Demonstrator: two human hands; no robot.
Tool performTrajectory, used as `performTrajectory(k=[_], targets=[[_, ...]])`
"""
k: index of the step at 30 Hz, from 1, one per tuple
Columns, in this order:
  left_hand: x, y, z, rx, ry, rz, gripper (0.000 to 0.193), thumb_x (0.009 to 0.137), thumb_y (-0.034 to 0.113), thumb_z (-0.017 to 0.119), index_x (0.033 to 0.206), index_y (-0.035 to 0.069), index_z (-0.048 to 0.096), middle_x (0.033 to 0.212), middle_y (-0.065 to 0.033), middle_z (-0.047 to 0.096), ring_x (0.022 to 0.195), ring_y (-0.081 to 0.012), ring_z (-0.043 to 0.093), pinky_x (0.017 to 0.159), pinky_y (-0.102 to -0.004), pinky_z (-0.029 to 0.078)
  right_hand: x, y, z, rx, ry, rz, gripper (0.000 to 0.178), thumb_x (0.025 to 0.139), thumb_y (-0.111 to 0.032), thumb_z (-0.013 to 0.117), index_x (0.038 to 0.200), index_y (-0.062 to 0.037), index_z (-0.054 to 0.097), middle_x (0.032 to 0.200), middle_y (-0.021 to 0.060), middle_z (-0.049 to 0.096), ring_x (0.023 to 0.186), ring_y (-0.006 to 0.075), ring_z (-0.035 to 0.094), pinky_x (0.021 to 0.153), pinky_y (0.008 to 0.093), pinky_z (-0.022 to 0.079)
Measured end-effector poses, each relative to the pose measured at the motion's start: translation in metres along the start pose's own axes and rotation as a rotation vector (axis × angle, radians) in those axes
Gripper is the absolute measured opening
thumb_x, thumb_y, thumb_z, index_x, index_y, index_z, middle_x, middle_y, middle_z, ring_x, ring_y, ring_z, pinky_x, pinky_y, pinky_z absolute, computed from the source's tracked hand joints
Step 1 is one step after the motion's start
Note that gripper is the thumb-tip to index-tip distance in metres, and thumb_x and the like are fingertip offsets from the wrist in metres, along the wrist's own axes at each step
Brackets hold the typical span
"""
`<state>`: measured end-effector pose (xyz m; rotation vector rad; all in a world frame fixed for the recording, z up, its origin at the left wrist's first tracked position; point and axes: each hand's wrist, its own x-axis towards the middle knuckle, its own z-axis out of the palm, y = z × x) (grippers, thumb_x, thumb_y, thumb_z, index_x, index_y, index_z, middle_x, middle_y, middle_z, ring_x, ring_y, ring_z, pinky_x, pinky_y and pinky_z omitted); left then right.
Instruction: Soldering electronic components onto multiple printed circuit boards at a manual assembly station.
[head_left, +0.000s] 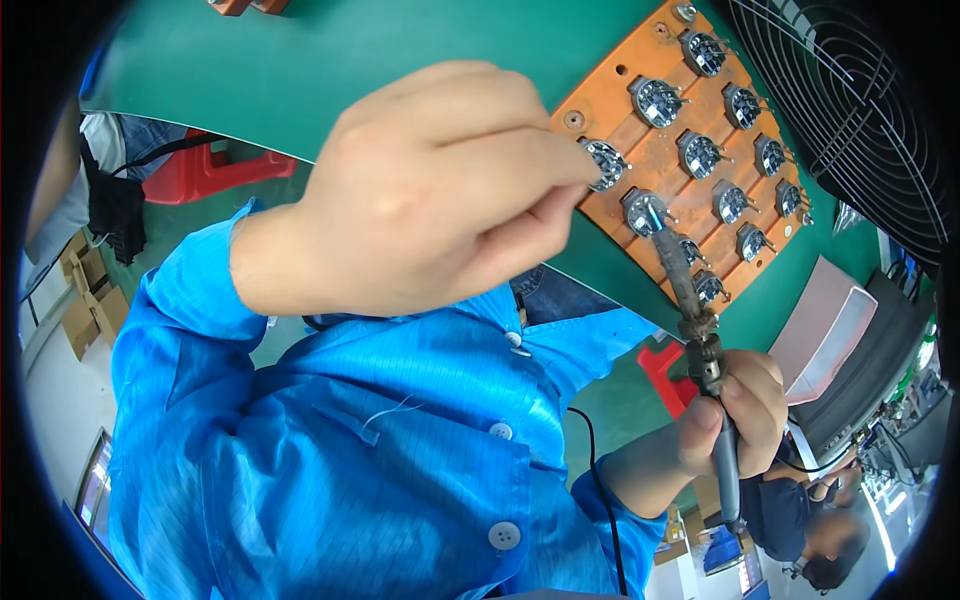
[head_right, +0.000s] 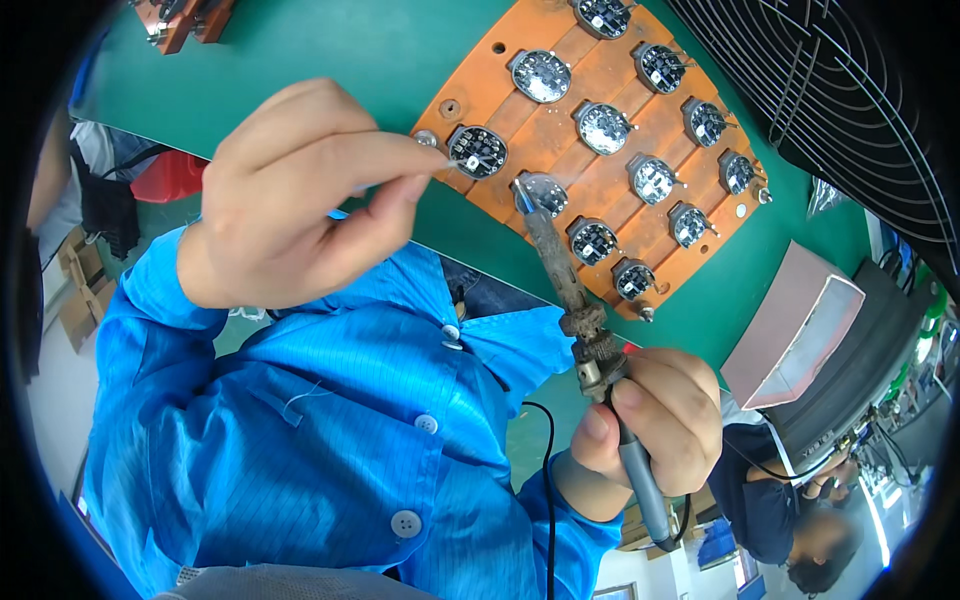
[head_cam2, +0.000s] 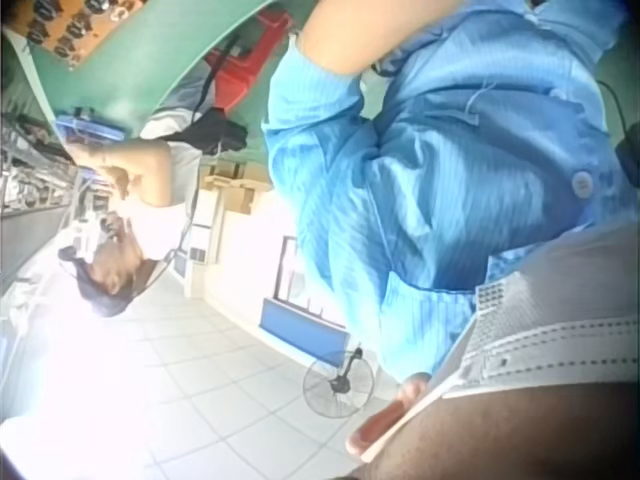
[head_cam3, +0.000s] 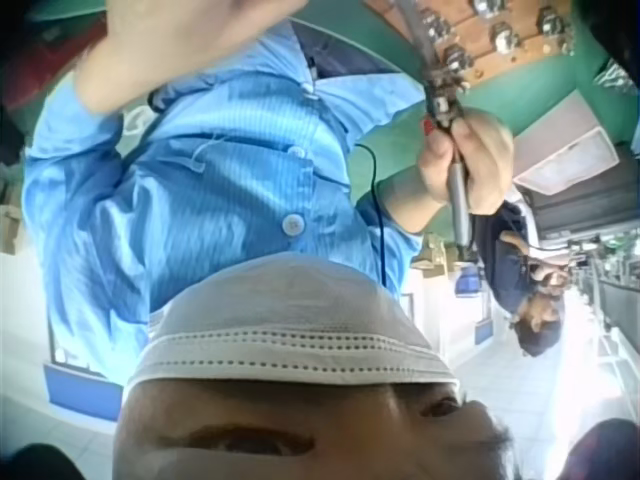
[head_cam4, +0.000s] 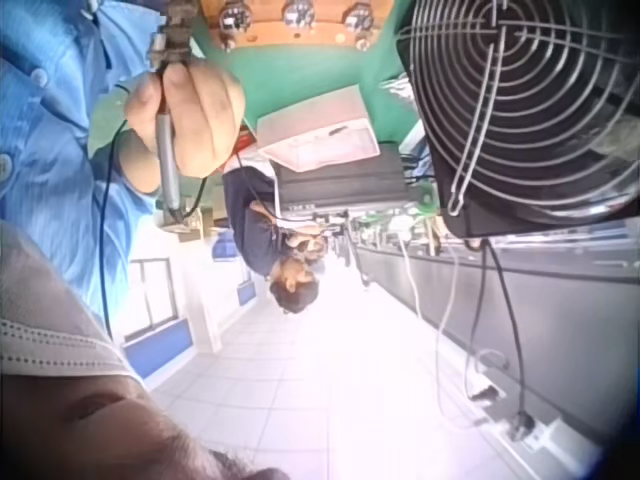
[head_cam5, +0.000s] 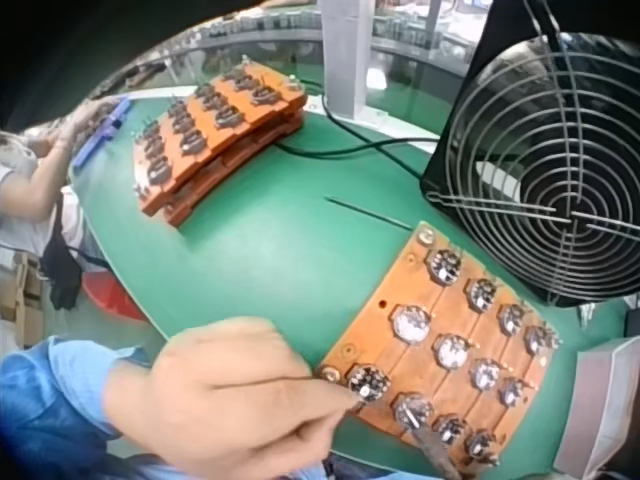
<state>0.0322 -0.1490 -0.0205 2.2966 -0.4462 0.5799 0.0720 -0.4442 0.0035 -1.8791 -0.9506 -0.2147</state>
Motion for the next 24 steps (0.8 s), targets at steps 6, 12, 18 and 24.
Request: performTrajectory(k=[6, 12, 18, 24], targets=[[-0.005, -0.009, -0.007, 0.039, 0.012, -0.007, 0.027, 0.072, -0.007, 0.077, 0.098, 0.002, 0.073, 0.078, -0.0074, 0.062, 0.064, -0.0219, 0.059, 0.056, -0.033, 0.046, 0.015, 0.007, 0.021, -0.001, -0.113, -0.032, 0.026, 0.079, -0.013, 0.085, 0.091, 0.0016, 0.067, 0.078, 0.0149, 0.066, 0.06, 0.0274, 0.064, 0.053, 0.0358, 0.053], [-0.005, -0.012, -0.006, 0.022, 0.027, -0.018, 0.028, 0.07, -0.005, 0.079, 0.096, 0.003, 0.073, 0.077, -0.0071, 0.061, 0.063, -0.0223, 0.059, 0.055, -0.0342, 0.045, 0.022, 0.005, 0.025, 0.025, -0.09, -0.039, 0.025, 0.076, -0.008, 0.084, 0.089, 0.004, 0.066, 0.075, 0.0146, 0.066, 0.06, 0.0272, 0.064, 0.053, 0.034, 0.052], [-0.003, -0.01, -0.009, 0.005, 0.029, -0.025, 0.029, 0.067, -0.006, 0.078, 0.095, 0.002, 0.073, 0.075, -0.0076, 0.059, 0.062, -0.0219, 0.057, 0.053, -0.0342, 0.044, 0.018, 0.004, 0.023, -0.009, -0.077, -0.019, 0.025, 0.077, -0.011, 0.083, 0.088, 0.0032, 0.065, 0.074, 0.0149, 0.066, 0.06, 0.0276, 0.063, 0.054, 0.0345, 0.052], [-0.002, -0.007, -0.013, 0.024, 0.026, -0.033, 0.03, 0.066, -0.006, 0.077, 0.094, 0.002, 0.072, 0.075, -0.008, 0.059, 0.061, -0.022, 0.056, 0.052, -0.0339, 0.043, 0.016, 0.002, 0.023, -0.033, -0.048, 0.006, 0.027, 0.079, -0.014, 0.084, 0.089, 0.0017, 0.065, 0.075, 0.0139, 0.066, 0.06, 0.0277, 0.063, 0.055, 0.0346, 0.052]])
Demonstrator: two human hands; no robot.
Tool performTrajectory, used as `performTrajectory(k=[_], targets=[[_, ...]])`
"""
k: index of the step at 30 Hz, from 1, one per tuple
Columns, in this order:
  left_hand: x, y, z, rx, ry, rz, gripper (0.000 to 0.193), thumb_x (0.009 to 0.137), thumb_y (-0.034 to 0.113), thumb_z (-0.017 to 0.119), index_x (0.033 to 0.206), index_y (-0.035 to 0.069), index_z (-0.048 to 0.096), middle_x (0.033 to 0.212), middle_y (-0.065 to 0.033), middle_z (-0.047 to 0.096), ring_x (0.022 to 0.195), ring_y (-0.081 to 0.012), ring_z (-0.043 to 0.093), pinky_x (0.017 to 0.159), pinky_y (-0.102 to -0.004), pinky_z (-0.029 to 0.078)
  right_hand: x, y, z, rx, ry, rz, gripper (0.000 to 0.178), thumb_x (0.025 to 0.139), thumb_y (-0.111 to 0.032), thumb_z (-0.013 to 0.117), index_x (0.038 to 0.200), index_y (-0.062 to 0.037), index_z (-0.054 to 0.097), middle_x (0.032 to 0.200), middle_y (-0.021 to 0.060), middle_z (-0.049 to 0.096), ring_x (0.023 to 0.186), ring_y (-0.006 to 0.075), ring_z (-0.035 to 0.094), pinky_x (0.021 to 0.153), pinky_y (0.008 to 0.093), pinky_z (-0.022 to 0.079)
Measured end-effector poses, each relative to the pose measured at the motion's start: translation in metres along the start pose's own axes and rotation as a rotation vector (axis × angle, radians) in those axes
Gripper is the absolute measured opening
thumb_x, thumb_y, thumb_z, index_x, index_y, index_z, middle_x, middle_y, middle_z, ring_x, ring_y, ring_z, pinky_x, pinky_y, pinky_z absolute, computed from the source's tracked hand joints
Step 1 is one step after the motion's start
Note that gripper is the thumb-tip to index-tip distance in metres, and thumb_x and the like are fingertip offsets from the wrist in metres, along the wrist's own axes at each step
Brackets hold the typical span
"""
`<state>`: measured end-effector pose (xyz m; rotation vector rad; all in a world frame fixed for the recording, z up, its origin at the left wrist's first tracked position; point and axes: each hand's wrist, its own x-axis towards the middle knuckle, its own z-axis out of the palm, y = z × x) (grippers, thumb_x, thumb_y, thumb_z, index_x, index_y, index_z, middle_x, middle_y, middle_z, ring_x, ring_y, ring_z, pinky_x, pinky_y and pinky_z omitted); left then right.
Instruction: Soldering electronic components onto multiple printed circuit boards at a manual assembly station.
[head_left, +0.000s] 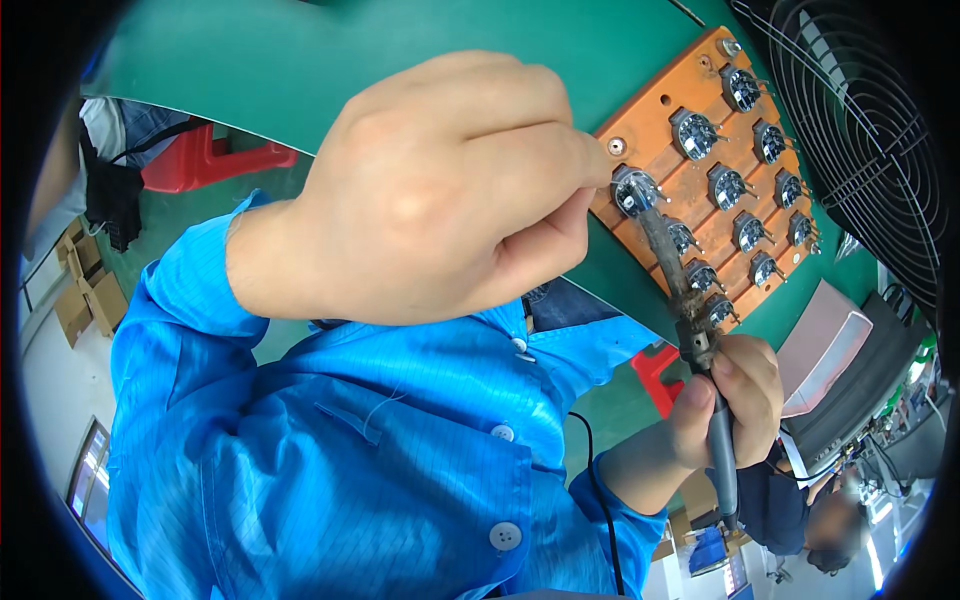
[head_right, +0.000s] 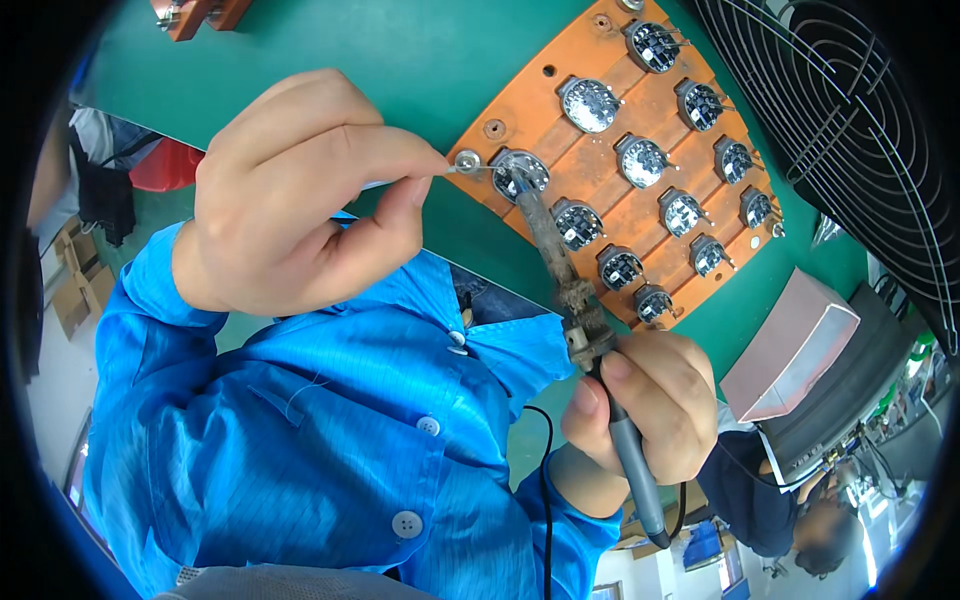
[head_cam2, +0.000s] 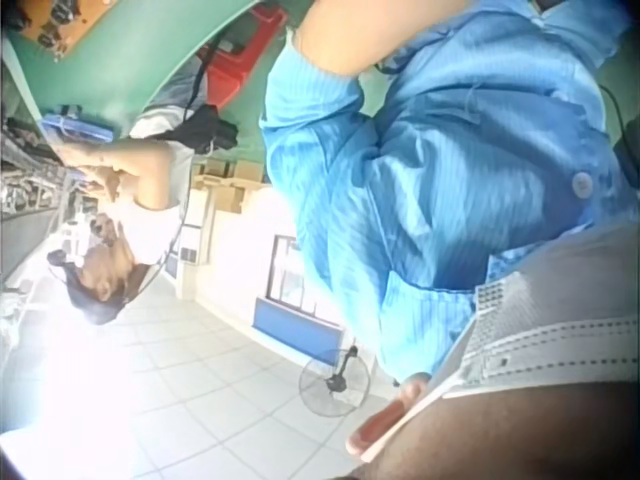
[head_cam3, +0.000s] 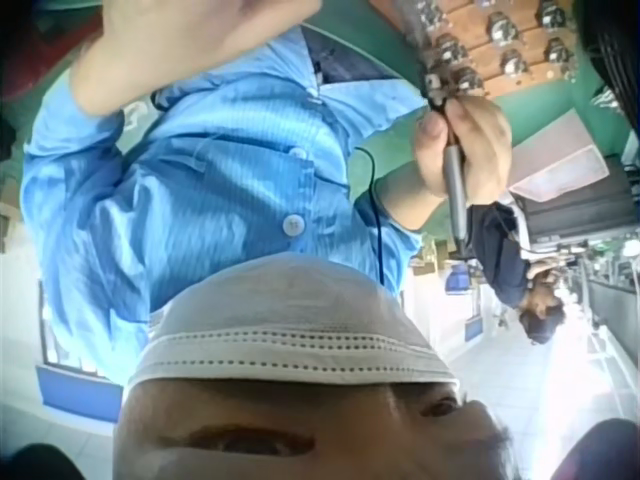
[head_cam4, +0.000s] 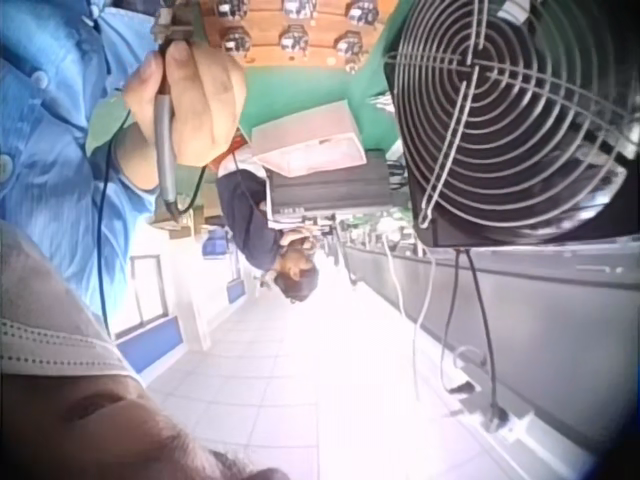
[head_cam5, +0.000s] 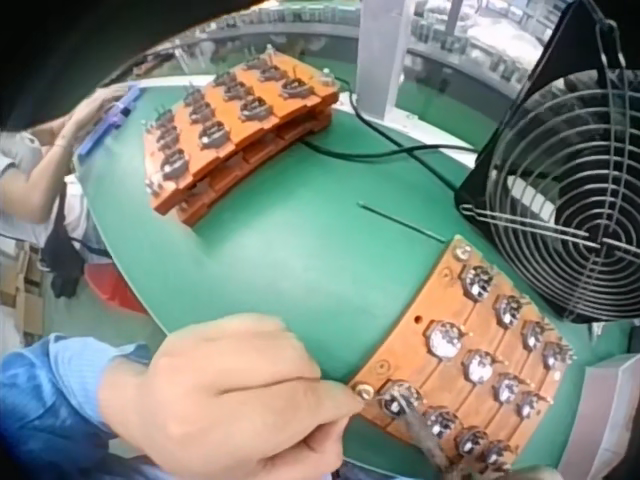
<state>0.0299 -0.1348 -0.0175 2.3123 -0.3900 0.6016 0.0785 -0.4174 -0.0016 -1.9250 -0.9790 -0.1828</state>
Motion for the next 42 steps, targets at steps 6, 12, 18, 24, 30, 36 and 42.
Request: performTrajectory(k=[6, 12, 18, 24, 30, 36, 42], targets=[[0.002, -0.003, 0.004, -0.003, -0.016, 0.013, 0.03, 0.066, -0.007, 0.077, 0.094, 0.002, 0.072, 0.075, -0.008, 0.059, 0.061, -0.0219, 0.056, 0.053, -0.034, 0.044, 0.0, -0.001, 0.003, 0.015, -0.015, 0.014, 0.027, 0.08, -0.016, 0.084, 0.089, 0.0013, 0.065, 0.074, 0.013, 0.065, 0.06, 0.027, 0.062, 0.054, 0.0345, 0.051], [0.001, -0.008, 0.003, 0.057, -0.006, 0.068, 0.03, 0.067, -0.007, 0.078, 0.095, 0.001, 0.073, 0.079, -0.0084, 0.062, 0.064, -0.0221, 0.059, 0.056, -0.0324, 0.046, 0.0, 0.0, 0.002, 0.001, -0.021, 0.012, 0.029, 0.082, -0.02, 0.085, 0.088, 0.0007, 0.065, 0.075, 0.0125, 0.065, 0.059, 0.0271, 0.063, 0.053, 0.034, 0.051], [0.012, -0.007, 0.01, 0.076, 0.137, 0.178, 0.031, 0.069, -0.009, 0.078, 0.098, 0.0, 0.073, 0.083, -0.0095, 0.065, 0.068, -0.022, 0.062, 0.059, -0.031, 0.048, 0.0, 0.0, 0.0, 0.006, -0.012, 0.003, 0.03, 0.083, -0.023, 0.084, 0.087, 0.0004, 0.065, 0.074, 0.0127, 0.065, 0.059, 0.0273, 0.064, 0.053, 0.0343, 0.052], [0.017, 0.001, -0.001, 0.123, 0.012, 0.132, 0.031, 0.068, -0.01, 0.078, 0.098, 0.0, 0.073, 0.083, -0.0095, 0.065, 0.068, -0.0216, 0.061, 0.059, -0.0312, 0.048, 0.0, 0.003, 0.001, -0.02, 0.005, 0.0, 0.03, 0.082, -0.022, 0.084, 0.087, 0.0002, 0.065, 0.074, 0.013, 0.065, 0.059, 0.0271, 0.064, 0.052, 0.0342, 0.051], [0.011, -0.005, -0.008, 0.099, -0.095, 0.13, 0.031, 0.067, -0.009, 0.078, 0.096, 0.0, 0.073, 0.081, -0.0086, 0.063, 0.067, -0.0211, 0.06, 0.057, -0.0312, 0.046, 0.001, 0.002, 0.002, -0.014, -0.002, -0.006, 0.028, 0.082, -0.021, 0.084, 0.086, 0.0006, 0.065, 0.074, 0.0129, 0.065, 0.059, 0.0263, 0.063, 0.052, 0.0331, 0.05], [0.01, -0.006, -0.01, 0.079, -0.11, 0.122, 0.026, 0.071, -0.007, 0.075, 0.096, -0.001, 0.073, 0.081, -0.009, 0.063, 0.067, -0.0205, 0.06, 0.058, -0.0306, 0.046, 0.002, 0.002, 0.0, -0.011, -0.017, -0.008, 0.026, 0.081, -0.018, 0.082, 0.085, 0.0013, 0.065, 0.075, 0.013, 0.065, 0.059, 0.0263, 0.062, 0.052, 0.0335, 0.051], [0.011, -0.008, -0.014, 0.054, -0.111, 0.08, 0.018, 0.078, -0.003, 0.072, 0.096, -0.002, 0.072, 0.083, -0.0099, 0.065, 0.068, -0.0197, 0.06, 0.06, -0.0298, 0.046, 0.003, 0.002, 0.0, -0.003, -0.043, -0.008, 0.025, 0.081, -0.016, 0.082, 0.085, 0.0016, 0.064, 0.075, 0.0134, 0.065, 0.061, 0.0272, 0.064, 0.054, 0.0347, 0.053]])
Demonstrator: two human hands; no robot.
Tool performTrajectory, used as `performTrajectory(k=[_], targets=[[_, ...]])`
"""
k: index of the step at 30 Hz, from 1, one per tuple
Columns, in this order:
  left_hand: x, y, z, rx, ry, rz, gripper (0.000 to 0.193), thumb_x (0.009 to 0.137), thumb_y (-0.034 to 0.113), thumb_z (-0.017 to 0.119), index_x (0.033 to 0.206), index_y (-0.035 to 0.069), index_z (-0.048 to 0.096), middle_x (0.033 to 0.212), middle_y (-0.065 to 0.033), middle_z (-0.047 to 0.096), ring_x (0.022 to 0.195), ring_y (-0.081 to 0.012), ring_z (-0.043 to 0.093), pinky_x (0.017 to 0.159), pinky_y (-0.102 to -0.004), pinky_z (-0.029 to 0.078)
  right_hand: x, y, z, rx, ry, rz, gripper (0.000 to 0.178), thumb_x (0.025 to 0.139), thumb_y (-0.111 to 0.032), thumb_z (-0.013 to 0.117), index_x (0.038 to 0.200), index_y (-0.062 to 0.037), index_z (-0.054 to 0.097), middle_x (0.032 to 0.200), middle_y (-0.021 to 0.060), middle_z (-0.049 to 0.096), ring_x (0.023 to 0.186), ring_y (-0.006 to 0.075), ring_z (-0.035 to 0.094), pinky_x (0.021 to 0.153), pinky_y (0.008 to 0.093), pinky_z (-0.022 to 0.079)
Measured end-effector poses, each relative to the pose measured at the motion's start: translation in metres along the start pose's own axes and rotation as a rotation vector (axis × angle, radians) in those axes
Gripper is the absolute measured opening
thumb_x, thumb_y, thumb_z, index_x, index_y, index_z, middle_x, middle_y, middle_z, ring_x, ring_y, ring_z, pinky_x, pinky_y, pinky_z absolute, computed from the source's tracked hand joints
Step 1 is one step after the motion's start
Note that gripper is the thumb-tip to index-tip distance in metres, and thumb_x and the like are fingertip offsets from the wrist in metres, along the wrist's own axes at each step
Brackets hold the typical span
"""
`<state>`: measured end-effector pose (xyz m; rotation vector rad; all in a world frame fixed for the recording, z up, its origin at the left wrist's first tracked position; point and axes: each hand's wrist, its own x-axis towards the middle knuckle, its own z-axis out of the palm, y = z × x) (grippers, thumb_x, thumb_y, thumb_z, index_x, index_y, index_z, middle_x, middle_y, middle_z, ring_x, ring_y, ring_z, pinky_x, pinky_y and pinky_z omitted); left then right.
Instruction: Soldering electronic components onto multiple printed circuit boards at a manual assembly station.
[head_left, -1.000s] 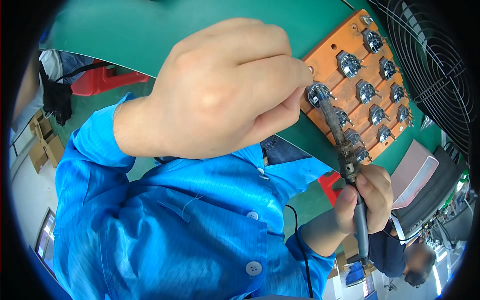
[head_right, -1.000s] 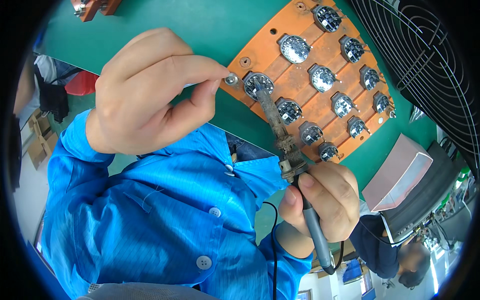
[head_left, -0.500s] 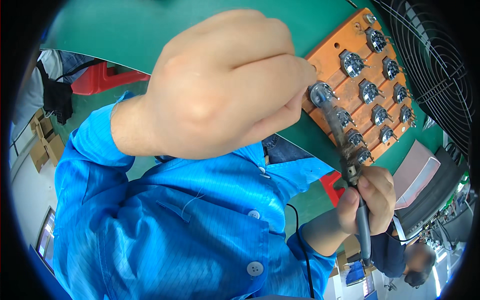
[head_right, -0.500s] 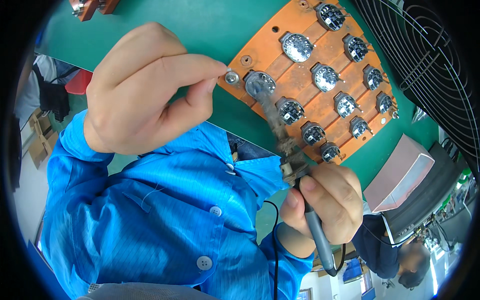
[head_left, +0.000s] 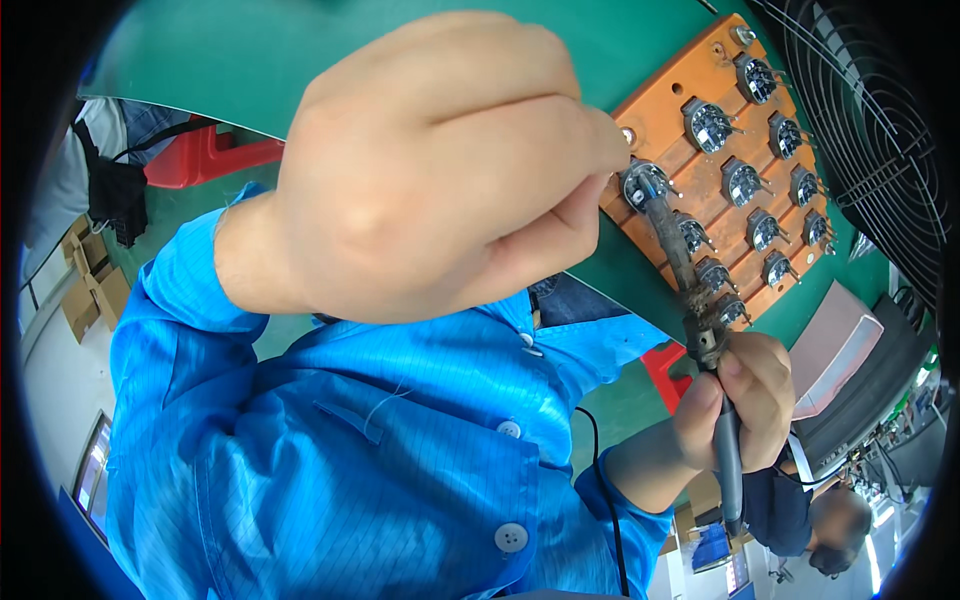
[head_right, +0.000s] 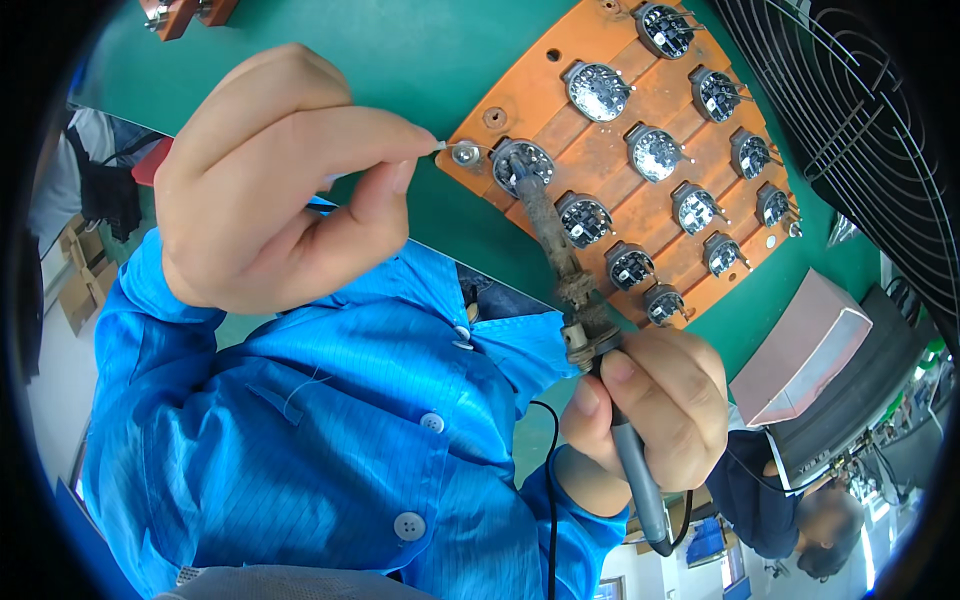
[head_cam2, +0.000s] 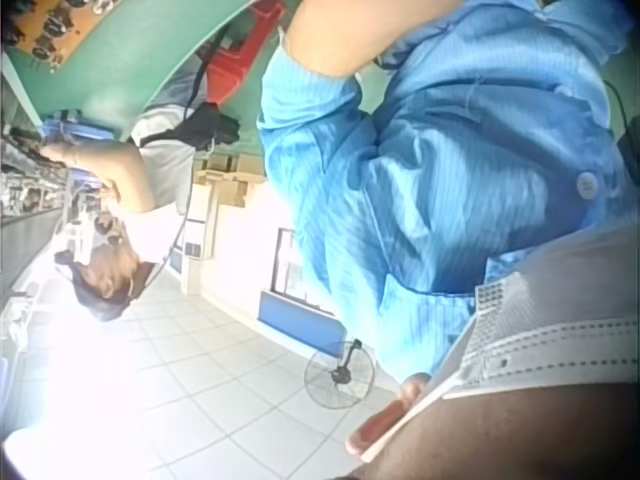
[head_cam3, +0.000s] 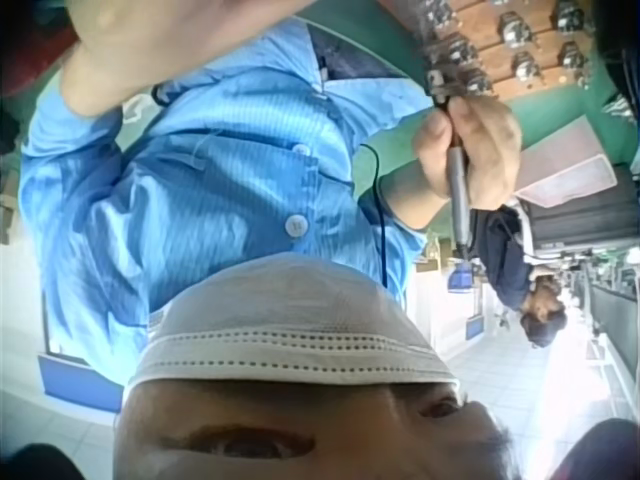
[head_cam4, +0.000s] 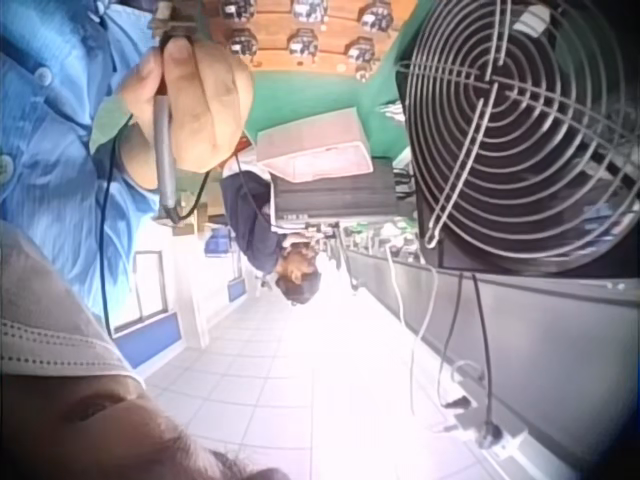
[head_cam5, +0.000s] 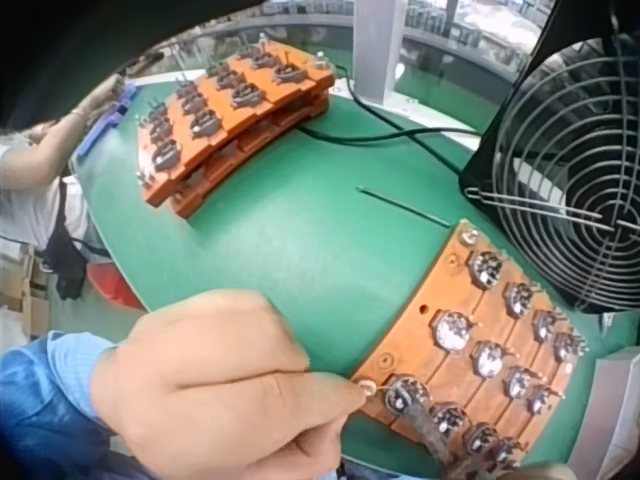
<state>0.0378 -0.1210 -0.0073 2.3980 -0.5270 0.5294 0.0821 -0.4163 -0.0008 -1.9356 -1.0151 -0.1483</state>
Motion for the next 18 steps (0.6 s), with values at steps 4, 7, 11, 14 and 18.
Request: performTrajectory(k=[4, 7, 11, 14, 18], targets=[[0.0, -0.002, -0.01, -0.033, 0.017, -0.103, 0.014, 0.083, -0.001, 0.069, 0.096, -0.003, 0.071, 0.084, -0.0104, 0.066, 0.069, -0.0192, 0.06, 0.062, -0.0293, 0.047, -0.007, 0.002, -0.009, -0.011, -0.033, -0.028, 0.028, 0.086, -0.021, 0.079, 0.091, 0.0007, 0.063, 0.076, 0.0137, 0.064, 0.064, 0.0279, 0.064, 0.056, 0.0357, 0.054], [-0.003, 0.004, -0.017, -0.126, 0.054, -0.368, 0.01, 0.089, 0.002, 0.068, 0.097, -0.003, 0.071, 0.086, -0.0121, 0.068, 0.072, -0.0196, 0.062, 0.065, -0.0304, 0.049, -0.024, 0.002, -0.028, 0.022, 0.102, -0.023, 0.032, 0.094, -0.03, 0.073, 0.101, -0.001, 0.062, 0.081, 0.0146, 0.063, 0.065, 0.0277, 0.062, 0.055, 0.0349, 0.054], [-0.008, -0.009, -0.027, -0.453, -0.025, -0.305, 0.011, 0.085, 0.004, 0.068, 0.094, -0.003, 0.069, 0.082, -0.0094, 0.066, 0.068, -0.0168, 0.059, 0.062, -0.0268, 0.045, -0.065, 0.015, -0.041, -0.1, 0.644, -0.011, 0.024, 0.1, -0.016, 0.059, 0.106, 0.0071, 0.061, 0.096, 0.0249, 0.064, 0.069, 0.0305, 0.063, 0.06, 0.0372, 0.053], [-0.015, -0.013, -0.043, -0.729, -0.391, -0.364, 0.009, 0.079, 0.006, 0.07, 0.086, 0.0, 0.072, 0.083, -0.0098, 0.069, 0.065, -0.0185, 0.061, 0.056, -0.0285, 0.046, -0.087, 0.016, -0.061, -0.301, 0.833, 0.221, 0.023, 0.099, -0.013, 0.06, 0.106, 0.0097, 0.06, 0.087, 0.0246, 0.065, 0.069, 0.0278, 0.063, 0.062, 0.0359, 0.053], [-0.02, -0.017, -0.037, -0.912, -0.649, -0.193, 0.011, 0.08, 0.002, 0.076, 0.091, 0.002, 0.077, 0.086, -0.0104, 0.072, 0.07, -0.0205, 0.069, 0.057, -0.0288, 0.051, -0.106, 0.019, -0.068, -0.546, 1.085, 0.306, 0.022, 0.098, -0.014, 0.063, 0.096, 0.0085, 0.063, 0.076, 0.0181, 0.065, 0.066, 0.0222, 0.064, 0.061, 0.0301, 0.054]])
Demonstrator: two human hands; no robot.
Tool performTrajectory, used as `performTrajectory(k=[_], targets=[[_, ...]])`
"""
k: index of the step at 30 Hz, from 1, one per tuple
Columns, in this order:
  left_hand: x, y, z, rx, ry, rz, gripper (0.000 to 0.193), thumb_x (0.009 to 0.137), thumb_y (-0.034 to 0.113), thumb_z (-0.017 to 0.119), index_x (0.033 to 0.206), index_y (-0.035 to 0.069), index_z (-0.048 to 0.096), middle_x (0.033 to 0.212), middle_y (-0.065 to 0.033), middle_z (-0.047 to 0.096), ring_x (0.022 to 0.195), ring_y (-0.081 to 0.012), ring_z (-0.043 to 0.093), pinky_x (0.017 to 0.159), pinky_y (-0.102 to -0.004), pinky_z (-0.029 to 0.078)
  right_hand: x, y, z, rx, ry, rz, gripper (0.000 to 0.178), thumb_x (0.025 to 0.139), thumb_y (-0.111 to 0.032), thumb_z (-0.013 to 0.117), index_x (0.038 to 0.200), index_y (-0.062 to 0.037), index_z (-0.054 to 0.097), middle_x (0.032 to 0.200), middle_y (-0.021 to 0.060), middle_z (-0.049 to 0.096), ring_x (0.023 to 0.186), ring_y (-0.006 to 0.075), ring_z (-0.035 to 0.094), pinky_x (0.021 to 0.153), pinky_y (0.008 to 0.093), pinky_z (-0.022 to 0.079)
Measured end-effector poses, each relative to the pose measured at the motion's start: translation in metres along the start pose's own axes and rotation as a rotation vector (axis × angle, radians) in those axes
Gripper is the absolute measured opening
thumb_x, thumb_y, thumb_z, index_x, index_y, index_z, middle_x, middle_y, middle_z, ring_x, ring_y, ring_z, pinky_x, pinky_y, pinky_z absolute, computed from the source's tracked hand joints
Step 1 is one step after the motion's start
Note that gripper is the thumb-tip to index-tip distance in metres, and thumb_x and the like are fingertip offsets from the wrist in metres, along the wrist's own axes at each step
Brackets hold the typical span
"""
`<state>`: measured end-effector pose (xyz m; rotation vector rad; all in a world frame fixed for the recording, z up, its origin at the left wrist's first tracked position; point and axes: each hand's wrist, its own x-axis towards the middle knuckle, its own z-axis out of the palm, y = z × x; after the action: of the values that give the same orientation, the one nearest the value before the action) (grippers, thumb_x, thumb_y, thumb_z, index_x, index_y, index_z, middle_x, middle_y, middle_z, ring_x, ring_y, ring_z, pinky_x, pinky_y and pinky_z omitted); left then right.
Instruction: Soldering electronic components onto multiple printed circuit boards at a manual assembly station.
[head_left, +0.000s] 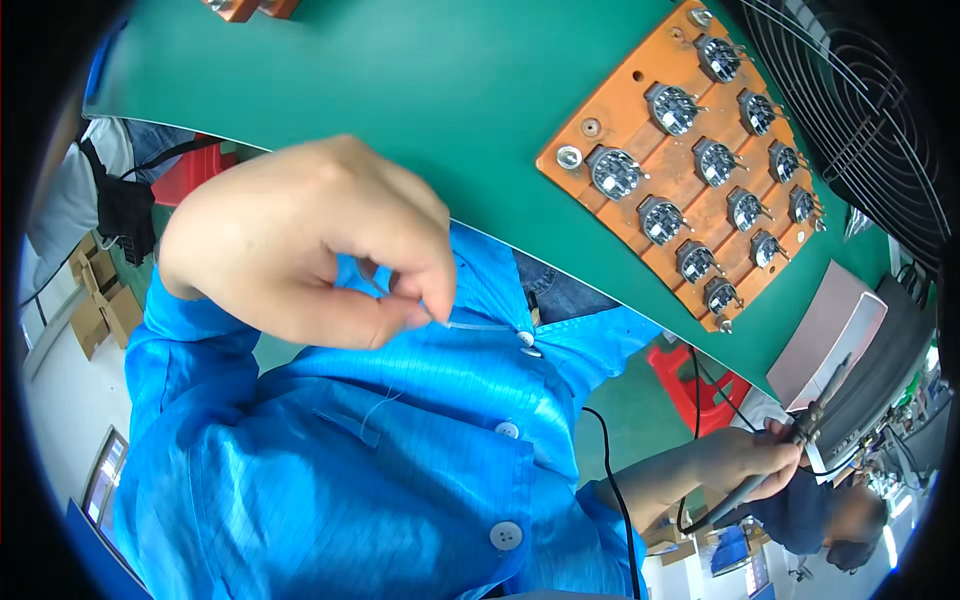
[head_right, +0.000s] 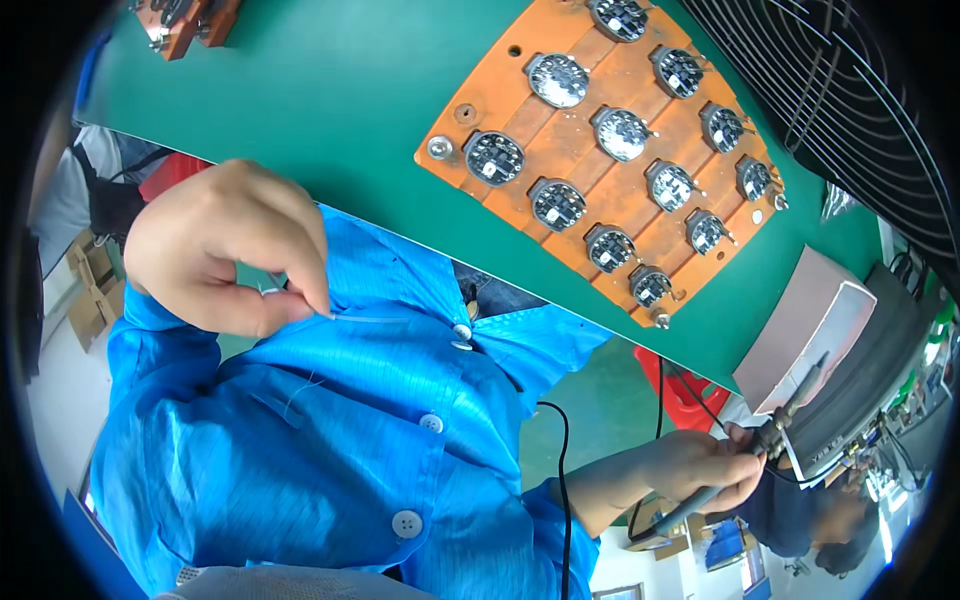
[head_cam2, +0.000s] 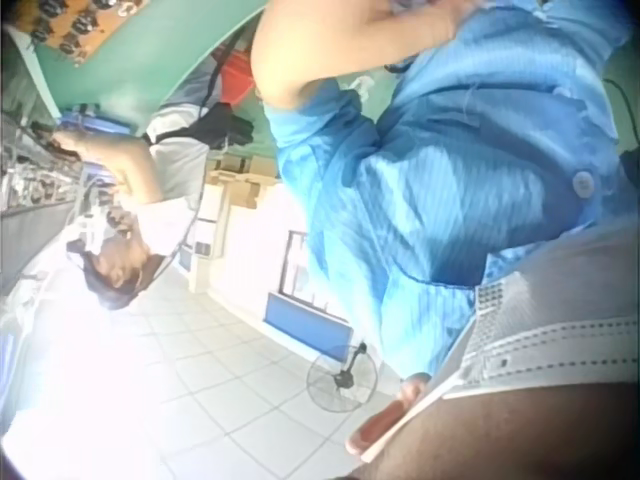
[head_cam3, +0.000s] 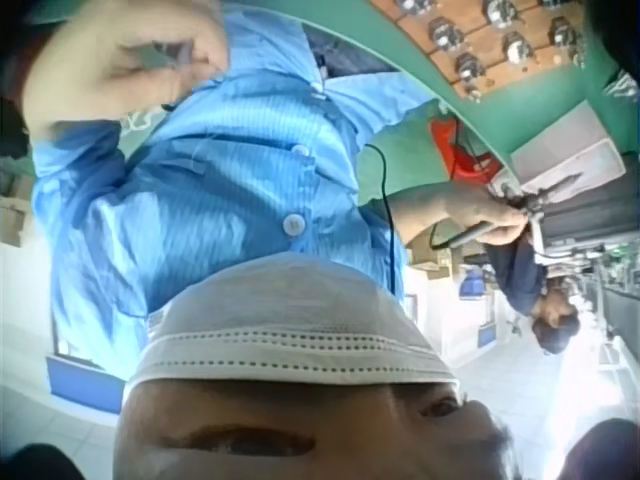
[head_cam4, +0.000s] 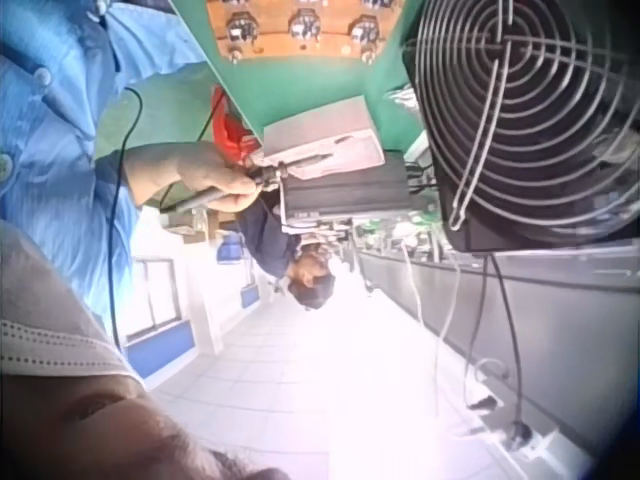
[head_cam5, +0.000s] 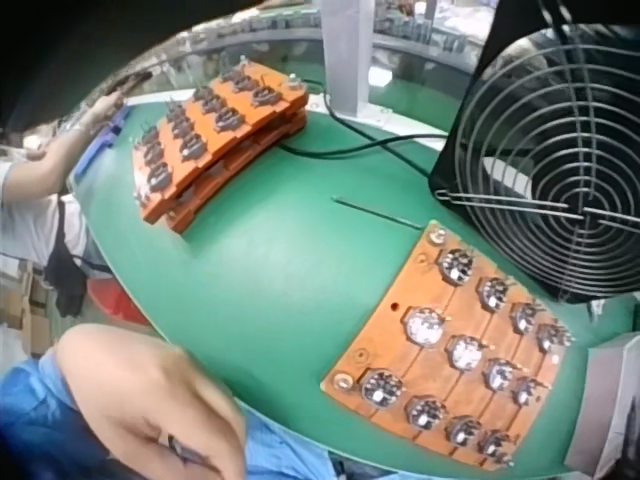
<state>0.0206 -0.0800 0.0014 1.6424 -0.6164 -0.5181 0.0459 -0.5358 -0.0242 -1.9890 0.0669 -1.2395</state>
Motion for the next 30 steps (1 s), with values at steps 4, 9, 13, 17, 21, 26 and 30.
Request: performTrajectory(k=[4, 9, 13, 17, 21, 26, 30], targets=[[0.016, -0.001, -0.002, -0.042, -0.078, 0.073, 0.005, 0.086, 0.006, 0.078, 0.089, 0.003, 0.077, 0.086, -0.0094, 0.072, 0.072, -0.021, 0.069, 0.06, -0.0293, 0.052, -0.008, 0.0, -0.011, -0.198, 0.013, 0.151, 0.024, 0.1, -0.017, 0.066, 0.097, 0.0066, 0.062, 0.082, 0.0161, 0.066, 0.073, 0.0205, 0.064, 0.066, 0.0293, 0.052], [0.044, 0.005, 0.009, 0.572, 0.366, -0.114, 0.034, 0.074, 0.014, 0.089, 0.103, 0.006, 0.072, 0.101, -0.0089, 0.065, 0.093, -0.0263, 0.064, 0.076, -0.0368, 0.053, -0.012, 0.003, -0.014, -0.165, -0.032, 0.122, 0.022, 0.1, -0.015, 0.064, 0.096, 0.0063, 0.06, 0.08, 0.0162, 0.064, 0.07, 0.0215, 0.063, 0.063, 0.0303, 0.052], [0.072, -0.022, 0.026, 0.664, 0.539, 0.006, 0.061, 0.062, 0.019, 0.094, 0.115, 0.009, 0.065, 0.127, -0.0137, 0.053, 0.119, -0.0375, 0.052, 0.1, -0.0443, 0.048, -0.016, 0.006, -0.009, 0.154, -0.021, 0.127, 0.019, 0.101, -0.011, 0.058, 0.103, 0.0078, 0.059, 0.086, 0.0187, 0.062, 0.069, 0.0222, 0.06, 0.061, 0.0311, 0.052], [0.076, -0.035, 0.034, 0.783, 0.495, 0.04, 0.061, 0.06, 0.031, 0.096, 0.11, 0.012, 0.066, 0.132, -0.015, 0.05, 0.126, -0.0421, 0.045, 0.105, -0.0526, 0.042, -0.032, 0.007, 0.018, 0.333, -0.14, 0.169, 0.019, 0.1, -0.011, 0.056, 0.108, 0.0064, 0.057, 0.095, 0.0227, 0.06, 0.068, 0.0247, 0.058, 0.059, 0.0311, 0.051], [0.075, -0.031, 0.033, 0.886, 0.456, 0.185, 0.059, 0.067, 0.039, 0.09, 0.109, 0.008, 0.063, 0.121, -0.0117, 0.054, 0.122, -0.0373, 0.049, 0.103, -0.0511, 0.043, -0.039, 0.003, 0.049, 0.472, -0.152, 0.214, 0.022, 0.101, -0.015, 0.055, 0.109, 0.0053, 0.057, 0.094, 0.0195, 0.059, 0.072, 0.0238, 0.057, 0.067, 0.0335, 0.05], [0.053, -0.021, 0.029, 0.986, 0.444, 0.265, 0.057, 0.073, 0.046, 0.085, 0.107, 0.006, 0.062, 0.116, -0.01, 0.056, 0.118, -0.0328, 0.051, 0.101, -0.0494, 0.043, -0.039, 0.0, 0.064, 0.524, -0.134, 0.382, 0.021, 0.103, -0.015, 0.053, 0.108, 0.0046, 0.056, 0.094, 0.0171, 0.059, 0.076, 0.0218, 0.057, 0.071, 0.0338, 0.05], [0.017, -0.009, 0.023, 1.07, 0.432, 0.174, 0.066, 0.068, 0.052, 0.089, 0.107, 0.006, 0.063, 0.115, -0.0103, 0.059, 0.11, -0.0322, 0.055, 0.092, -0.0457, 0.044, -0.043, 0.005, 0.062, 0.519, -0.143, 0.336, 0.017, 0.103, -0.011, 0.054, 0.11, 0.0047, 0.055, 0.095, 0.0158, 0.06, 0.074, 0.0209, 0.059, 0.067, 0.0321, 0.051]])
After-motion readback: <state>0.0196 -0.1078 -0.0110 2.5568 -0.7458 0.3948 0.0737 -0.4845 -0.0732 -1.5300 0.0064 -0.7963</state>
